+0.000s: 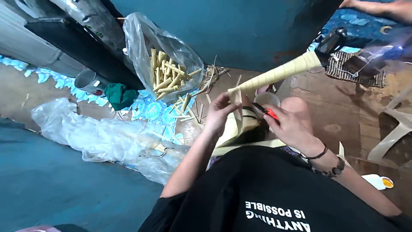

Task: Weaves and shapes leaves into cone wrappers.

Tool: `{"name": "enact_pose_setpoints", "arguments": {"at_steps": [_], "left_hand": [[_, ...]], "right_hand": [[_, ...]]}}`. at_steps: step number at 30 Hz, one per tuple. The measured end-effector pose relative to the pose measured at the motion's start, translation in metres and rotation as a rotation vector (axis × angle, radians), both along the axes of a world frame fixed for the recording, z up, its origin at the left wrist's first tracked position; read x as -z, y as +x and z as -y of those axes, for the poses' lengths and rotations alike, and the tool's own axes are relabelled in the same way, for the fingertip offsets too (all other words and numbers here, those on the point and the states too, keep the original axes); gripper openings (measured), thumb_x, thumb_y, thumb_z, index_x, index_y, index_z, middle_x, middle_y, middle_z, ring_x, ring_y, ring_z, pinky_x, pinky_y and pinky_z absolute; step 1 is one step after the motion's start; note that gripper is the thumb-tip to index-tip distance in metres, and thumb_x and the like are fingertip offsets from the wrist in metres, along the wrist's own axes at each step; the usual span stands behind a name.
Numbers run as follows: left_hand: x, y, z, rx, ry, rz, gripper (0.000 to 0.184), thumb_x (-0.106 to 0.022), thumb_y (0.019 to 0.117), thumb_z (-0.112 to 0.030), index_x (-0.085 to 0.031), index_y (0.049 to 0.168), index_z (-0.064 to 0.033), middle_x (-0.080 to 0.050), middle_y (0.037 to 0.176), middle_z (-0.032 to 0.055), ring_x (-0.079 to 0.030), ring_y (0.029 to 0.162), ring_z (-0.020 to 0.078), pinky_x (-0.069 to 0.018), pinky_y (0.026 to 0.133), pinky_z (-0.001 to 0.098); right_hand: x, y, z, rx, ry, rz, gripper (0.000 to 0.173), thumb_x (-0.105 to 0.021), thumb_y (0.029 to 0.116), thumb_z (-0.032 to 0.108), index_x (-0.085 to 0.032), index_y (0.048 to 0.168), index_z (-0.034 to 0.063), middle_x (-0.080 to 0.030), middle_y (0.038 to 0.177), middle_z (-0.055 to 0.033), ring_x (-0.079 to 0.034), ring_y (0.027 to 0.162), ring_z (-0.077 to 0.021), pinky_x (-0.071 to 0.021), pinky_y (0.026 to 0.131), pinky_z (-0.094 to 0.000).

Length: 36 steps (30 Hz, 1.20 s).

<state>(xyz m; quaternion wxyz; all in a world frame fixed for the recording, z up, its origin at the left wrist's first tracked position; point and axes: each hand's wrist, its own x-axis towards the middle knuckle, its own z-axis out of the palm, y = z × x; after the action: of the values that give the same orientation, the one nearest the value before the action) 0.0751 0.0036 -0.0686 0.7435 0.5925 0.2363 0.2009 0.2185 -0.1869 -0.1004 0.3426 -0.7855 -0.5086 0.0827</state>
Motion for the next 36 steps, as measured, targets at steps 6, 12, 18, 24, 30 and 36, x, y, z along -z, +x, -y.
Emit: {"name": "enact_pose_setpoints", "arguments": {"at_steps": [6, 12, 18, 24, 30, 36], "left_hand": [[-0.005, 0.003, 0.019, 0.121, -0.137, 0.064, 0.037, -0.064, 0.0906, 0.003, -0.061, 0.124, -0.0132, -0.07, 0.106, 0.0012, -0.068, 0.086, 0.0095, -0.0595, 0.076, 0.0291], [0.005, 0.004, 0.022, 0.209, -0.096, 0.037, 0.058, -0.07, 0.0833, 0.007, -0.055, 0.135, -0.0126, -0.063, 0.127, 0.0049, -0.067, 0.099, 0.0143, -0.0596, 0.082, 0.0339], [-0.009, -0.027, -0.085, 0.138, 0.08, 0.083, 0.04, -0.065, 0.0851, -0.001, -0.054, 0.122, -0.0145, -0.073, 0.096, -0.0059, -0.07, 0.084, 0.0056, -0.0606, 0.079, 0.0274], [0.034, -0.052, -0.22, -0.796, -0.016, 0.104, 0.02, -0.055, 0.1041, -0.011, -0.05, 0.123, -0.0091, -0.058, 0.086, -0.0021, -0.053, 0.062, 0.0015, -0.0472, 0.057, 0.0163], [0.03, -0.039, -0.123, -0.712, 0.134, 0.151, 0.024, -0.06, 0.1, -0.004, -0.052, 0.122, -0.0032, -0.064, 0.101, 0.0005, -0.063, 0.086, 0.0073, -0.0557, 0.079, 0.0275], [-0.007, -0.019, 0.012, 0.174, 0.134, 0.335, 0.017, -0.068, 0.0905, -0.001, -0.064, 0.099, -0.0152, -0.069, 0.093, -0.002, -0.069, 0.079, 0.009, -0.0613, 0.072, 0.0297]], "right_hand": [[-0.019, -0.016, -0.026, 0.004, 0.17, 0.118, 0.026, -0.054, 0.1018, 0.014, -0.068, 0.122, 0.0033, -0.071, 0.101, -0.0175, -0.071, 0.089, -0.0318, -0.0592, 0.076, -0.0479], [-0.019, -0.013, -0.026, -0.032, 0.002, -0.025, 0.019, -0.059, 0.0996, 0.008, -0.066, 0.117, 0.0047, -0.068, 0.098, -0.0147, -0.07, 0.085, -0.0283, -0.0585, 0.073, -0.0476], [0.016, 0.019, 0.019, -0.26, -0.382, -0.257, 0.034, -0.056, 0.1051, 0.025, -0.065, 0.13, 0.0036, -0.072, 0.105, -0.0213, -0.071, 0.095, -0.034, -0.055, 0.089, -0.0552], [0.049, 0.022, 0.039, -0.296, -0.533, -0.311, 0.033, -0.063, 0.102, 0.024, -0.069, 0.13, 0.008, -0.068, 0.124, -0.0169, -0.066, 0.114, -0.0296, -0.0503, 0.103, -0.048], [0.031, 0.021, 0.026, -0.176, -0.161, -0.245, 0.039, -0.061, 0.1014, 0.033, -0.07, 0.128, 0.0056, -0.067, 0.127, -0.0171, -0.066, 0.115, -0.0278, -0.0543, 0.099, -0.045], [-0.028, -0.011, -0.013, -0.393, 0.168, -0.206, 0.065, -0.069, 0.0938, 0.05, -0.059, 0.139, 0.0052, -0.064, 0.132, -0.0069, -0.059, 0.124, -0.0111, -0.0508, 0.106, -0.0341]]}}
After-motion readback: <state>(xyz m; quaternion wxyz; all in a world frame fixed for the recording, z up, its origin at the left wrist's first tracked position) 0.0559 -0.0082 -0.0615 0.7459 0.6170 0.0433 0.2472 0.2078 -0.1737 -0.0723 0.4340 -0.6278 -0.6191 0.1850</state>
